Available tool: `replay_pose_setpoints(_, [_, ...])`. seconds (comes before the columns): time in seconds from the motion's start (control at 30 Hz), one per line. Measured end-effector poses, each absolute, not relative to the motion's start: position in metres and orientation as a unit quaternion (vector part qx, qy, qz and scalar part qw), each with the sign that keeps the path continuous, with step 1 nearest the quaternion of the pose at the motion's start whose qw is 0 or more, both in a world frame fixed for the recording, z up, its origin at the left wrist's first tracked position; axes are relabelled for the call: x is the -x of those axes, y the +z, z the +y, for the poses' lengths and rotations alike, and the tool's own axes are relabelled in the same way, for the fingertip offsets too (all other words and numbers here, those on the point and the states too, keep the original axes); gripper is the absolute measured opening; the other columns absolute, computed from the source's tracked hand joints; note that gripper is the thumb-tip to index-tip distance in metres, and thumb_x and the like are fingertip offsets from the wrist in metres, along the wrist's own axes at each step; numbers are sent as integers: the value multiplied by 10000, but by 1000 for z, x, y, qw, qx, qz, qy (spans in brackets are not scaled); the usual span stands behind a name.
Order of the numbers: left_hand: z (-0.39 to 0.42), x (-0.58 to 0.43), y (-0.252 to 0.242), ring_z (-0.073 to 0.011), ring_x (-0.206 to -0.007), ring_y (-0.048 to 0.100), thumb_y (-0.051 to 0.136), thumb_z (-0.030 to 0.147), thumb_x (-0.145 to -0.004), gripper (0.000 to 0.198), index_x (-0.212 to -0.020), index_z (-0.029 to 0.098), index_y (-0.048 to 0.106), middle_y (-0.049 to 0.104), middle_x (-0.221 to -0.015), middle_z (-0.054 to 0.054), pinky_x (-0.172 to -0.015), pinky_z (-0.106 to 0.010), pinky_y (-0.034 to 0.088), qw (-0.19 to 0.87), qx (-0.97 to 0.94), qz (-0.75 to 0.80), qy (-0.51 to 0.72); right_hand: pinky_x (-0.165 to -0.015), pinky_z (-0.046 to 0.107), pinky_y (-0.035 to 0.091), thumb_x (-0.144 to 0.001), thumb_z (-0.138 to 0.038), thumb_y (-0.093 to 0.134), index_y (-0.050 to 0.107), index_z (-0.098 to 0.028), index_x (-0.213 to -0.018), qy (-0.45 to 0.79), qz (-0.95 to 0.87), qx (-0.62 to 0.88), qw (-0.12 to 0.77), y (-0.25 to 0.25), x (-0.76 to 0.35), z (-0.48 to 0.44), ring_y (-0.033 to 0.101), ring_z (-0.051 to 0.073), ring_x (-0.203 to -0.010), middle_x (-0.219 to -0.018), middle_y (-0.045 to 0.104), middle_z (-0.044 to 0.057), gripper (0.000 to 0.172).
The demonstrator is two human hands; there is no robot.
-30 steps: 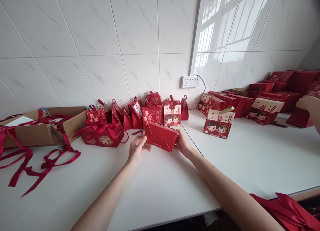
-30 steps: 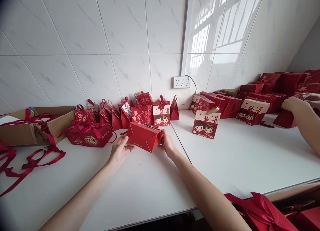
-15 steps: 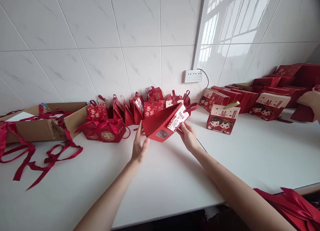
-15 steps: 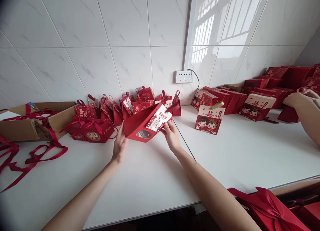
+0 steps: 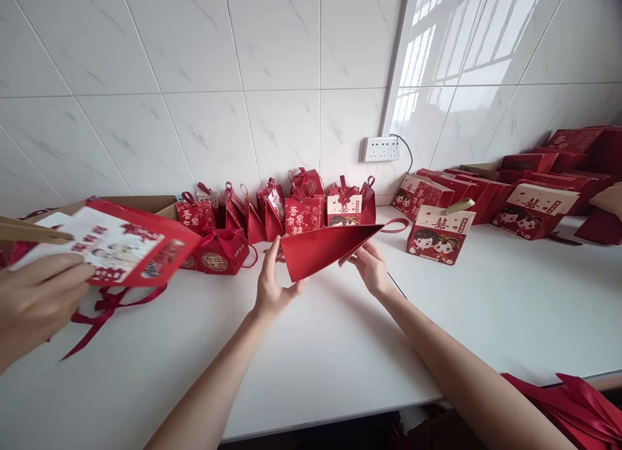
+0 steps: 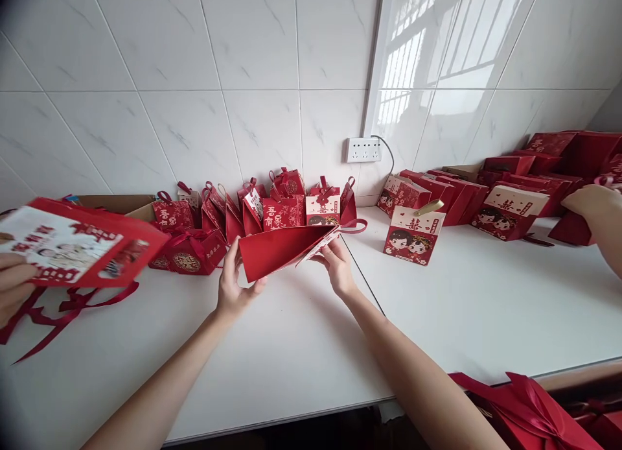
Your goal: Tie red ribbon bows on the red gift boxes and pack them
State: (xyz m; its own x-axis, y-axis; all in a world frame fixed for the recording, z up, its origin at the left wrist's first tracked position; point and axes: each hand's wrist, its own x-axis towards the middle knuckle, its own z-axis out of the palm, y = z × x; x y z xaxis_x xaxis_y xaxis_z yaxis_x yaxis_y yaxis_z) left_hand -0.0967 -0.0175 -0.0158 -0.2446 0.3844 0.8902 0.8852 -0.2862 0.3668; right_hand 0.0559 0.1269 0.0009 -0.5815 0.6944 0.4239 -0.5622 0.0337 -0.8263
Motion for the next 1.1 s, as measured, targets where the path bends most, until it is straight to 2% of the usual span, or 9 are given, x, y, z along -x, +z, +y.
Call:
replay_pose_setpoints(0.17, [-17,98,-18,-243,-1020,610,651,468,-773,801,-1405,180,251,592,-1149,-151,-812,-358,534,184,579,-551,-572,-611,378,478,-663,-256,519,630,-253,-894,694,-546,36,467,2,-59,126,552,208,-656,-752,636,15,255])
replay_pose_setpoints(0.27, [-16,98,-17,-246,-1019,611,685,472,-731,799,-1359,193,278,587,-1164,-149,-794,-360,532,111,570,-570,-581,-655,360,484,-693,-271,535,624,-252,-875,670,-538,65,507,0,-59,127,552,196,-696,-797,640,7,204])
replay_pose_setpoints(0.33, [-16,96,-15,-241,-1002,620,701,486,-702,771,-1312,207,320,583,-1192,-145,-794,-360,528,47,557,-578,-595,-704,342,484,-743,-320,574,616,-250,-882,645,-538,102,533,-1,-59,126,567,193,-757,-860,652,9,161])
replay_pose_setpoints(0.43, [-16,94,-12,-233,-936,644,702,535,-674,643,-1162,209,437,627,-1124,-116,-750,-344,529,-44,511,-575,-637,-782,352,488,-785,-450,612,606,-235,-984,600,-563,133,552,2,-60,122,588,235,-924,-1039,665,47,293])
replay_pose_setpoints(0.53, [-16,93,-8,-214,-781,659,637,617,-696,543,-1012,201,491,666,-963,-88,-596,-304,510,-75,472,-570,-668,-721,346,501,-779,-550,618,599,-217,-1001,584,-587,141,543,5,-60,117,603,243,-887,-1040,676,69,401])
replay_pose_setpoints(0.67, [-16,95,-7,-183,-739,642,656,638,-670,608,-1060,211,469,645,-964,-74,-598,-292,503,-40,460,-558,-690,-643,321,500,-770,-534,630,605,-241,-986,658,-563,134,481,5,-57,118,604,213,-814,-1025,669,43,365])
replay_pose_setpoints(0.83, [-16,100,-15,-130,-682,592,795,461,-607,769,-1234,220,421,594,-989,-52,-633,-286,516,132,553,-533,-627,-722,357,508,-682,-284,639,618,-251,-885,815,-462,77,340,2,-55,132,595,194,-756,-795,653,-6,206])
replay_pose_setpoints(0.97, [-15,102,-19,-115,-690,595,776,326,-669,747,-1306,242,395,559,-1154,-106,-591,-259,516,193,623,-500,-571,-680,361,480,-618,-215,564,590,-226,-708,828,-451,51,328,2,-55,138,590,224,-752,-763,658,28,95])
replay_pose_setpoints(1.1, [-16,100,-17,-116,-681,594,752,331,-698,744,-1334,246,374,555,-1171,-122,-578,-258,522,196,625,-509,-558,-653,355,466,-605,-221,547,616,-236,-754,832,-439,59,336,5,-57,137,590,247,-804,-812,677,40,164])
